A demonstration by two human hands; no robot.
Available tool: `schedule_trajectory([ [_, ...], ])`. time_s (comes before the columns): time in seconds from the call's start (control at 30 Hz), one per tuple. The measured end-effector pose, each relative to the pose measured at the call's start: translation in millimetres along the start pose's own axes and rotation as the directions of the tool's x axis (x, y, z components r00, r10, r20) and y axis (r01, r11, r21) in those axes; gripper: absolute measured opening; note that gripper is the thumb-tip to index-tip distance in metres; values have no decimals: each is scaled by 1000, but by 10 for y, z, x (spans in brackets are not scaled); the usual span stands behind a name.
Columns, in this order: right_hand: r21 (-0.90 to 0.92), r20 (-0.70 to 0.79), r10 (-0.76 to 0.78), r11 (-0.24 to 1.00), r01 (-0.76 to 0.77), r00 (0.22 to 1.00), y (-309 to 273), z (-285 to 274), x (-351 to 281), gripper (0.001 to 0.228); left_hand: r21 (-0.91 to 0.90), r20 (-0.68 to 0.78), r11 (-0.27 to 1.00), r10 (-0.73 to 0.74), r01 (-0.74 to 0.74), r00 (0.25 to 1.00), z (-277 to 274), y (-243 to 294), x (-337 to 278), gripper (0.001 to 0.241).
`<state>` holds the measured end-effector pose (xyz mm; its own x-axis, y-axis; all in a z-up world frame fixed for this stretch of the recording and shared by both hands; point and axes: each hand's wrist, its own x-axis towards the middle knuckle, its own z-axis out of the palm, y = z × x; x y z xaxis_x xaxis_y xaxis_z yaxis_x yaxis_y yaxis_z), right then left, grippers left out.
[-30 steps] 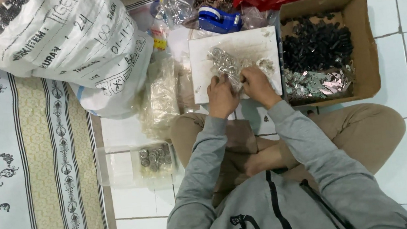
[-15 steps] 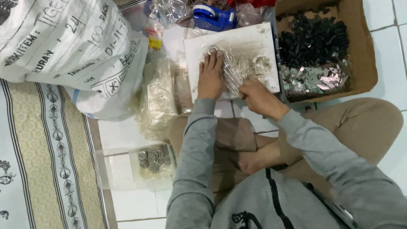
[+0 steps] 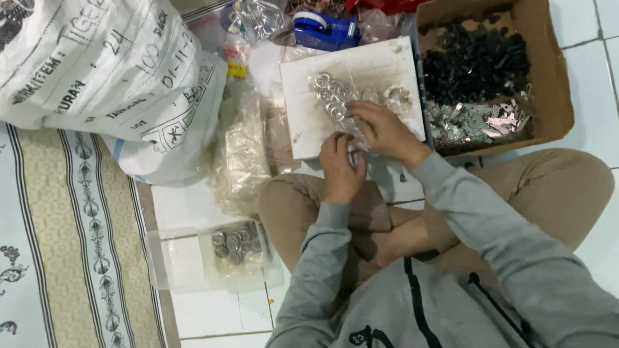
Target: Picking up small star-shaped metal beads and placing them into a plastic bag
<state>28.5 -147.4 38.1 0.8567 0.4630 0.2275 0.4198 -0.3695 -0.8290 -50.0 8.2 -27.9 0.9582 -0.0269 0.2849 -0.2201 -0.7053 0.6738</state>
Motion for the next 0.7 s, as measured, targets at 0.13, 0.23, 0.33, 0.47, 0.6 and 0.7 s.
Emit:
schedule_trajectory([
  [0.13,-219,107,-208,949,228,972,-58,-5,361,36,-71,-91,997,-33,27,995,192,-72,113,22],
  [0.23,-393,219,-113,899,194,969,14,54,380,44,-247,-113,964,-129,98,985,122,-24,146,11],
  [0.33,-400,214,15,914,74,977,203,196,360,43,-352,-43,908,-260,229,965,107,-78,42,21],
  [0.47,-430,234,25,899,80,972,239,181,390,44,-242,60,934,-257,264,965,72,-111,-161,22],
  [0.6,-393,221,15,917,75,975,161,131,378,47,-201,-4,953,-232,227,973,-126,138,-347,19],
  [0.7,-211,67,-23,977,37,997,201,54,318,53,-180,-147,979,-122,95,982,-397,439,-116,59],
])
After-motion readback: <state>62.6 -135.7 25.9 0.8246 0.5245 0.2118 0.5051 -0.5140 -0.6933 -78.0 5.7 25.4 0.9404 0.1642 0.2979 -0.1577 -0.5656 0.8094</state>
